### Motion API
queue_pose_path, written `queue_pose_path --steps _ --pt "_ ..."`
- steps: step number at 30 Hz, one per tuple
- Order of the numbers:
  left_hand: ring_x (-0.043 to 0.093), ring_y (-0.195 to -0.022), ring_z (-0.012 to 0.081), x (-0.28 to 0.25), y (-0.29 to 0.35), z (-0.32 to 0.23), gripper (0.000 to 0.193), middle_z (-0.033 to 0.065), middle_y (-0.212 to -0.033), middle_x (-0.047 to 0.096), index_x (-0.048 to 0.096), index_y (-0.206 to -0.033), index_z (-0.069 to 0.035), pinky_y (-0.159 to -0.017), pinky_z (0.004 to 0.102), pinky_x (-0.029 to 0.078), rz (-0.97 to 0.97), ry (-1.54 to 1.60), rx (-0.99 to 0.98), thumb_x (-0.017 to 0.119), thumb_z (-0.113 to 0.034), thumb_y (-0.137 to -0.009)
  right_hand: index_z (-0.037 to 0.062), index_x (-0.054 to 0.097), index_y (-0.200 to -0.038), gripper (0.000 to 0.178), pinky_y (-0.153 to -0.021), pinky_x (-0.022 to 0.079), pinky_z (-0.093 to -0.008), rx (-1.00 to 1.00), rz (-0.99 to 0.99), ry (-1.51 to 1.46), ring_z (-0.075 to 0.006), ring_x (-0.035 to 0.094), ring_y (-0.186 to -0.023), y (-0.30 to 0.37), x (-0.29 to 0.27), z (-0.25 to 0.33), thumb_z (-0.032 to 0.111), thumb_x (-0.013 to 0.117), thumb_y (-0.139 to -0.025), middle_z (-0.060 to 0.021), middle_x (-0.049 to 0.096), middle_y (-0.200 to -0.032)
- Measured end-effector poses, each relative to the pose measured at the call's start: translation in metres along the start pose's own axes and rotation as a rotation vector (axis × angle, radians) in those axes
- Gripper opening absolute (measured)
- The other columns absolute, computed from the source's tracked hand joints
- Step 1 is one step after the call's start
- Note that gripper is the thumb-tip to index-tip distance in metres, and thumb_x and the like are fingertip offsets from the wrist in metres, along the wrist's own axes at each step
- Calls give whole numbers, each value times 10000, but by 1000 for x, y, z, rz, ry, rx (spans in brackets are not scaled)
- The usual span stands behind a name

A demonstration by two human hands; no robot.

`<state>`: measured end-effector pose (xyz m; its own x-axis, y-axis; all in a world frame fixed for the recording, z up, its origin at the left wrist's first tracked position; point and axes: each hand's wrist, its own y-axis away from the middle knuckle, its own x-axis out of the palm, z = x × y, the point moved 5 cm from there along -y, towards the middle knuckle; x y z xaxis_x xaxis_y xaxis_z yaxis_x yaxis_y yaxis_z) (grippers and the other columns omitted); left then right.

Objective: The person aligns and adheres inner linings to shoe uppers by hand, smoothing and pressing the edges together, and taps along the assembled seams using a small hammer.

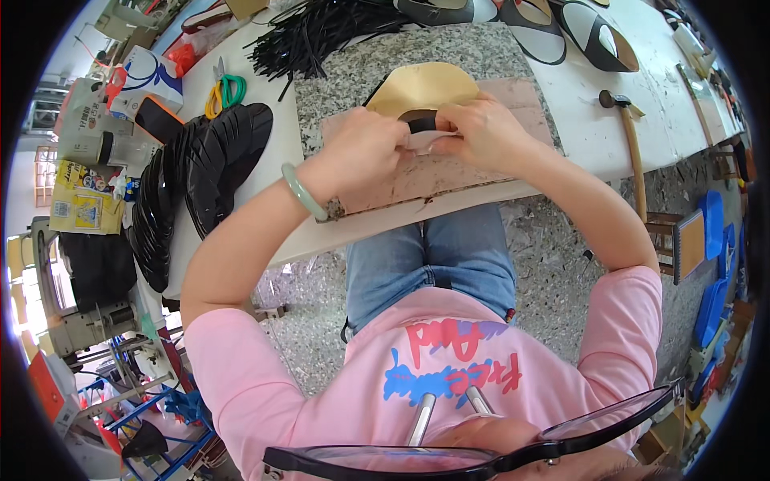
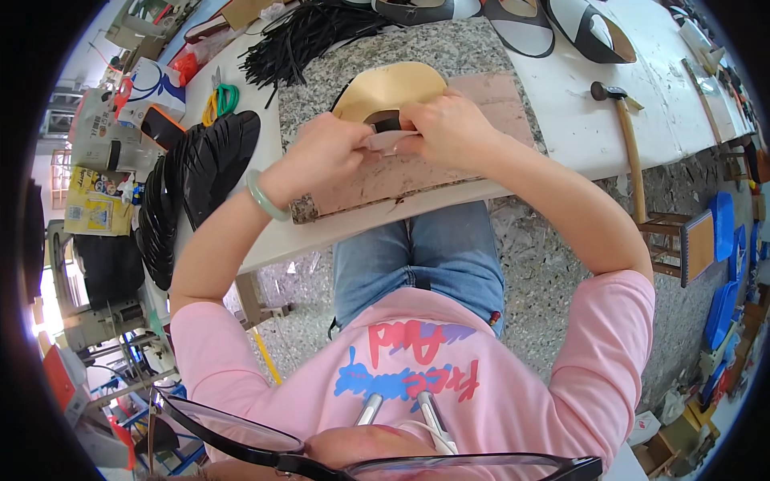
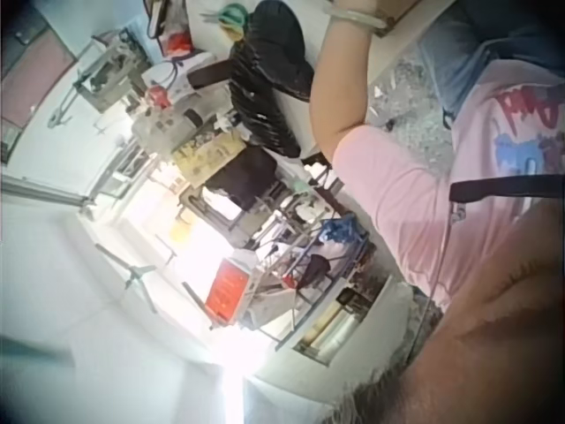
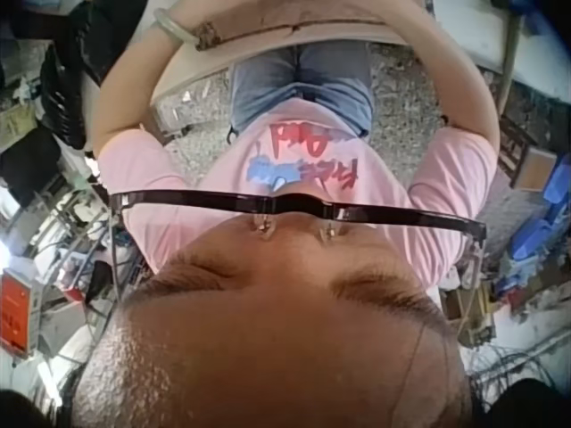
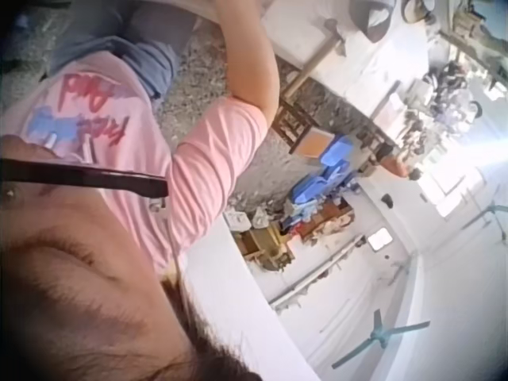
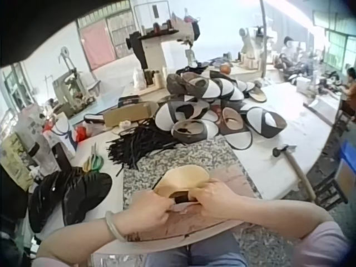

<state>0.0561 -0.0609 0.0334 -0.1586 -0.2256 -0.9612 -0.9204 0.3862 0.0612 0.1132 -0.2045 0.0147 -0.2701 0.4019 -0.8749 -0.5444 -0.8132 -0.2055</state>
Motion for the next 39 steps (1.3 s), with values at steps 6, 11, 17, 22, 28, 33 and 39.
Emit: queue_pose_path --steps 6,11,17,22,28,33,39 --pt "630 -813 368 4 -14 13 268 191 -796 652 637 -886 -11 -723 454 479 164 138 -114 674 -261 -795 69 697 -830 313 -853 459 -416 107 275 157 -300 661 -813 -18 3 3 372 713 -751 -129 684 -798" --pt "634 -817 372 7 -16 11 296 196 -814 657 636 -869 4 -733 448 484 226 59 -160 670 -277 -784 55 691 -808 307 -865 459 -413 74 275 234 -286 666 -814 -20 5 8 356 715 -749 -133 687 -791" --pt "644 -807 354 10 -19 11 264 189 -812 660 654 -833 -15 -715 443 498 227 -11 -157 683 -266 -756 32 653 -902 265 -854 469 -414 17 236 307 -287 660 -836 -24 11 18 229 708 -733 -152 666 -897" --pt "657 -756 328 -3 -19 2 240 156 -780 667 670 -818 -48 -676 428 522 244 -130 -114 692 -275 -742 86 609 -989 272 -888 446 -389 -107 -9 329 -243 582 -1057 -18 4 15 138 663 -727 -111 592 -1080" --pt "670 -787 303 -8 -16 -2 151 119 -814 691 731 -830 -129 -698 403 536 221 -151 -160 676 -254 -767 189 623 -882 171 -1012 337 -457 -567 -409 369 -206 441 -1227 19 -1 23 163 609 -713 18 513 -1253" --pt "652 -770 296 -2 -17 16 249 153 -750 652 695 -837 -83 -689 380 520 223 -114 -187 707 -314 -744 192 643 -829 124 -1092 176 -552 -477 -223 321 -201 328 -1341 18 -1 22 202 643 -704 53 465 -1348" --pt "633 -779 130 -25 3 -2 310 56 -875 690 695 -1005 -7 -704 284 498 248 958 -211 708 -247 -810 155 692 -809 154 -1131 126 -525 -508 -355 77 -245 385 -1313 22 -44 31 136 713 -658 59 565 -1215"
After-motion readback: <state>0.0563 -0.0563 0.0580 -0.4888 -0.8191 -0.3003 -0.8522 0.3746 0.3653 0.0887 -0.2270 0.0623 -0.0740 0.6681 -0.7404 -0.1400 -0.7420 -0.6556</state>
